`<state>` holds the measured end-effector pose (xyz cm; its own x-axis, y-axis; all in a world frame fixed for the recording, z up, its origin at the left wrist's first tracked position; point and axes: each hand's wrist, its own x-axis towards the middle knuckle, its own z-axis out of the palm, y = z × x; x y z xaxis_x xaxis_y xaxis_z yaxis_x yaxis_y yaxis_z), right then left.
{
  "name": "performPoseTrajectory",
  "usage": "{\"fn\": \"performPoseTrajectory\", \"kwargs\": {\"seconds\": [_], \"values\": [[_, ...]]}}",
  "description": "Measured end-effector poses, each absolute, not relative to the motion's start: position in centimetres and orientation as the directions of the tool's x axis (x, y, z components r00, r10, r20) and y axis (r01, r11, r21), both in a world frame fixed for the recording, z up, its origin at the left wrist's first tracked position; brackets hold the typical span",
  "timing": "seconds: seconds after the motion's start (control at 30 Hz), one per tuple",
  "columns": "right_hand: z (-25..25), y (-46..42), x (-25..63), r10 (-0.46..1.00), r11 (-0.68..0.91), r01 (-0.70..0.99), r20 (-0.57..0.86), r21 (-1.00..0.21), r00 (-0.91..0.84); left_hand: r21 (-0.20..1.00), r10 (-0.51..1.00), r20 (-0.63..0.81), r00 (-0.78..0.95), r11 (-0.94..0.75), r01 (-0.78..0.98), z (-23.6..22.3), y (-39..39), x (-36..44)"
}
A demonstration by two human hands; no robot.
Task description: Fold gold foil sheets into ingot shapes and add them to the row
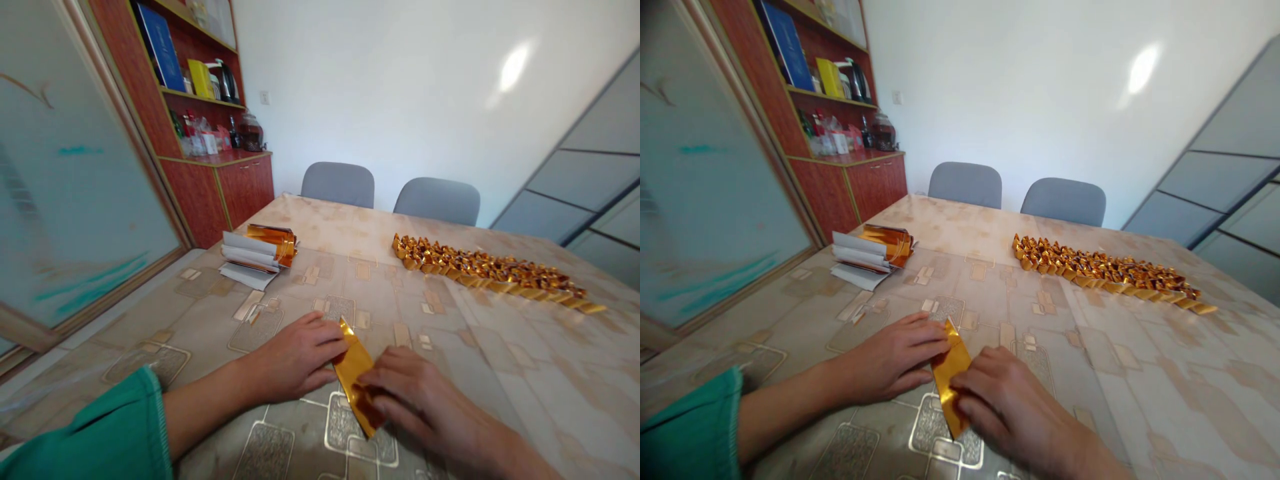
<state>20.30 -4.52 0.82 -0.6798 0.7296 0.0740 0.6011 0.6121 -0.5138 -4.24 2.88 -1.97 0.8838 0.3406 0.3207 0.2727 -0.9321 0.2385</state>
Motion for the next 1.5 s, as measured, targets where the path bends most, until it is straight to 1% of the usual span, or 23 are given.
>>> {"fn": "performPoseTrajectory", "kwargs": {"seconds": [0.07, 0.1, 0.23, 0.33, 0.5, 0.63, 0.77, 0.87, 0.93, 1.03, 1.13, 1.23, 1.3, 1.4, 1.5], "values": [[0.2, -3.2, 19.8, 0.738, 0.647, 0.606, 0.18, -0.462, -0.65, 0.24, 0.328, 0.324, 0.887, -0.936, 0.259, -2.0, 3.0, -4.3], [-0.1, -2.5, 19.6, 0.738, 0.659, 0.618, 0.21, -0.428, -0.641, 0.237, 0.321, 0.326, 0.889, -0.938, 0.252, -1.9, 3.0, -4.4], [-1.5, -0.4, 18.8, 0.735, 0.678, 0.688, 0.197, -0.26, -0.649, 0.222, 0.307, 0.334, 0.891, -0.944, 0.242, -1.8, 3.2, -4.6], [-2.1, 0.2, 18.6, 0.74, 0.672, 0.721, 0.204, -0.169, -0.641, 0.21, 0.295, 0.336, 0.894, -0.949, 0.234, -1.7, 3.2, -4.7], [-2.2, 0.4, 18.5, 0.768, 0.628, 0.772, 0.232, -0.093, -0.597, 0.175, 0.311, 0.303, 0.901, -0.947, 0.268, -1.8, 3.2, -5.0], [-2.2, -0.1, 18.0, 0.801, 0.568, 0.822, 0.252, -0.031, -0.543, 0.14, 0.375, 0.271, 0.887, -0.927, 0.349, -2.1, 3.7, -5.5], [-2.3, -0.6, 17.5, 0.831, 0.498, 0.867, 0.269, 0.029, -0.487, 0.142, 0.419, 0.298, 0.858, -0.908, 0.395, -2.8, 3.9, -5.7], [-2.4, -0.7, 17.1, 0.838, 0.472, 0.88, 0.287, 0.048, -0.465, 0.137, 0.449, 0.325, 0.832, -0.893, 0.428, -3.2, 3.5, -5.5], [-2.5, -0.7, 17.0, 0.84, 0.463, 0.885, 0.298, 0.045, -0.454, 0.144, 0.476, 0.338, 0.812, -0.878, 0.456, -3.2, 3.0, -5.4], [-2.7, -0.6, 17.1, 0.844, 0.456, 0.89, 0.31, 0.014, -0.437, 0.213, 0.528, 0.318, 0.787, -0.849, 0.484, -2.6, 2.4, -5.5], [-2.9, -0.5, 17.6, 0.852, 0.454, 0.89, 0.315, -0.044, -0.419, 0.289, 0.561, 0.29, 0.775, -0.824, 0.488, -1.9, 2.4, -5.9], [-2.7, -0.7, 18.0, 0.839, 0.489, 0.864, 0.334, -0.121, -0.429, 0.349, 0.544, 0.282, 0.79, -0.825, 0.444, -1.9, 2.7, -6.2], [-2.4, -1.1, 17.9, 0.785, 0.591, 0.783, 0.36, -0.192, -0.504, 0.376, 0.539, 0.282, 0.794, -0.823, 0.425, -2.2, 2.7, -6.1], [-1.9, -2.1, 17.0, 0.638, 0.77, 0.564, 0.373, -0.298, -0.674, 0.394, 0.551, 0.306, 0.777, -0.816, 0.423, -2.6, 2.3, -5.7], [-1.8, -2.6, 15.9, 0.556, 0.82, 0.436, 0.33, -0.372, -0.763, 0.432, 0.567, 0.32, 0.76, -0.8, 0.415, -2.7, 1.9, -5.4]]}}
